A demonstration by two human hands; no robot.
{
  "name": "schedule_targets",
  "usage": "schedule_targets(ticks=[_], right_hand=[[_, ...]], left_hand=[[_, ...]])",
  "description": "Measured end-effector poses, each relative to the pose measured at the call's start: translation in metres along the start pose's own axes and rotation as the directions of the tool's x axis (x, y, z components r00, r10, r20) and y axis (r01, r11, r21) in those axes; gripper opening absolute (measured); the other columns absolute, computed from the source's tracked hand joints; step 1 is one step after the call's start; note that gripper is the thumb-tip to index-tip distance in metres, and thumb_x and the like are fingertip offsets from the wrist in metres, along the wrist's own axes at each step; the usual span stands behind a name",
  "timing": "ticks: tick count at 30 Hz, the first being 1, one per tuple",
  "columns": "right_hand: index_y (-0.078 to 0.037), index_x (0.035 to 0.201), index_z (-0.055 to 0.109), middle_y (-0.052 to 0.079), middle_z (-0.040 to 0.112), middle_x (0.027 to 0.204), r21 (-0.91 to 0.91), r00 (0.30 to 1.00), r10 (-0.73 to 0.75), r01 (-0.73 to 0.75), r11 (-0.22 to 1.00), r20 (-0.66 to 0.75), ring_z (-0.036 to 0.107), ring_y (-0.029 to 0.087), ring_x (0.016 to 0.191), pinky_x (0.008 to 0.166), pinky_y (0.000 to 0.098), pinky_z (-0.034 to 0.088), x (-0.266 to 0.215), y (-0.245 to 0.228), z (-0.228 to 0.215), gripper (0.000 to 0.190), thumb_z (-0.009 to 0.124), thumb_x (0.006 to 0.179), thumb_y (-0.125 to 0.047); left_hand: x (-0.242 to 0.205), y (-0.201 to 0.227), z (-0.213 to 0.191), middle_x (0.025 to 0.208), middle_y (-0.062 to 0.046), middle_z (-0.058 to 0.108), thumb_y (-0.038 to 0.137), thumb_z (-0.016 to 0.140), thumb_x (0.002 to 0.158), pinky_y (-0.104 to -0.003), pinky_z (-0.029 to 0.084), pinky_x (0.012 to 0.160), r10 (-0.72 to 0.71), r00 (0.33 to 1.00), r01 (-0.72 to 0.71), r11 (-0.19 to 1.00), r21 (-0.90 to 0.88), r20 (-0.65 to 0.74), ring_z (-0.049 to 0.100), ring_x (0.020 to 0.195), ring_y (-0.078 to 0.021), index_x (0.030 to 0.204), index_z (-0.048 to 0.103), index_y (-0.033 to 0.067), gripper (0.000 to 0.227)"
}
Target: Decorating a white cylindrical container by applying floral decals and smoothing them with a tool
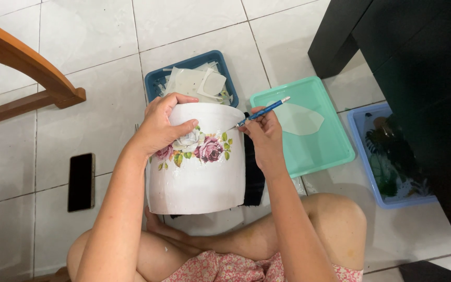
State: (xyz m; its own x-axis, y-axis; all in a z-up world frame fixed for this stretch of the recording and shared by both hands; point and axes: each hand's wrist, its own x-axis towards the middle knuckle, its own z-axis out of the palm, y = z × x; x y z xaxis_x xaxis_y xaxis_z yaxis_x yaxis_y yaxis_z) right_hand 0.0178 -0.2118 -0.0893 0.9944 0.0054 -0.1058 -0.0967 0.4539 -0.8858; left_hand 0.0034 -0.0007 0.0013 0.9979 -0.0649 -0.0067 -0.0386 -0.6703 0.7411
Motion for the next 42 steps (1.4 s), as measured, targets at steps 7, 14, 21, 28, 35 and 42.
schedule_targets(ticks=[7,14,21,28,35,42], right_hand=[[-0.003,0.098,0.049,0.004,0.049,0.081,0.205,0.999,-0.032,0.036,0.978,-0.022,0.057,0.013,0.077,0.079,0.0315,0.057,-0.004,0.007,-0.003,0.021,0.058,0.079,0.001],[-0.002,0.093,0.052,0.004,0.051,0.08,0.139,0.998,-0.057,0.053,0.989,0.023,0.06,0.012,0.078,0.081,0.028,0.056,-0.015,0.01,0.001,0.015,0.059,0.08,0.001],[-0.002,0.094,0.054,0.004,0.052,0.08,0.116,0.998,-0.061,0.06,0.991,0.007,0.059,0.011,0.078,0.082,0.0266,0.055,-0.015,0.012,0.0,0.016,0.062,0.08,0.0],[-0.001,0.095,0.054,0.005,0.053,0.081,0.121,0.998,-0.066,0.066,0.99,-0.003,0.059,0.011,0.079,0.084,0.0267,0.054,-0.016,0.014,0.0,0.015,0.062,0.082,-0.001],[-0.001,0.096,0.054,0.005,0.053,0.081,0.122,0.998,-0.061,0.061,0.991,-0.009,0.06,0.012,0.08,0.084,0.0278,0.055,-0.019,0.009,0.004,0.016,0.062,0.082,-0.001],[-0.001,0.096,0.054,0.004,0.051,0.079,0.213,0.997,-0.047,0.059,0.975,-0.063,0.057,0.01,0.077,0.086,0.0331,0.055,-0.016,0.013,0.001,0.014,0.061,0.083,-0.001]], left_hand=[[0.0,0.007,-0.005,0.108,0.0,0.063,0.026,0.072,0.069,-0.046,0.015,0.109,-0.069,0.997,0.069,0.998,0.014,0.038,0.048,0.111,-0.0271,0.11,0.06,0.0223,0.044],[-0.003,0.041,-0.006,0.121,-0.002,0.058,0.026,0.067,0.075,-0.061,-0.006,0.106,-0.181,0.978,0.162,0.973,0.166,0.107,0.036,0.128,-0.0293,0.113,0.057,0.0227,0.04],[-0.007,0.061,0.009,0.124,-0.009,0.052,0.036,0.075,0.069,-0.064,-0.005,0.106,-0.21,0.974,0.187,0.958,0.219,0.086,0.034,0.127,-0.0322,0.115,0.048,0.0176,0.056],[-0.003,0.051,0.014,0.117,-0.008,0.054,0.042,0.077,0.065,-0.067,-0.002,0.104,-0.206,0.978,0.19,0.95,0.248,0.041,0.038,0.123,-0.0313,0.11,0.047,0.0179,0.059],[0.0,0.046,0.017,0.113,-0.008,0.057,0.042,0.077,0.066,-0.069,-0.001,0.101,-0.213,0.977,0.208,0.945,0.251,-0.005,0.041,0.121,-0.0315,0.106,0.047,0.0174,0.056],[0.002,0.04,0.018,0.108,0.001,0.063,0.04,0.072,0.074,-0.069,0.004,0.1,-0.205,0.977,0.213,0.958,0.191,-0.06,0.047,0.115,-0.0273,0.097,0.053,0.02,0.037]])
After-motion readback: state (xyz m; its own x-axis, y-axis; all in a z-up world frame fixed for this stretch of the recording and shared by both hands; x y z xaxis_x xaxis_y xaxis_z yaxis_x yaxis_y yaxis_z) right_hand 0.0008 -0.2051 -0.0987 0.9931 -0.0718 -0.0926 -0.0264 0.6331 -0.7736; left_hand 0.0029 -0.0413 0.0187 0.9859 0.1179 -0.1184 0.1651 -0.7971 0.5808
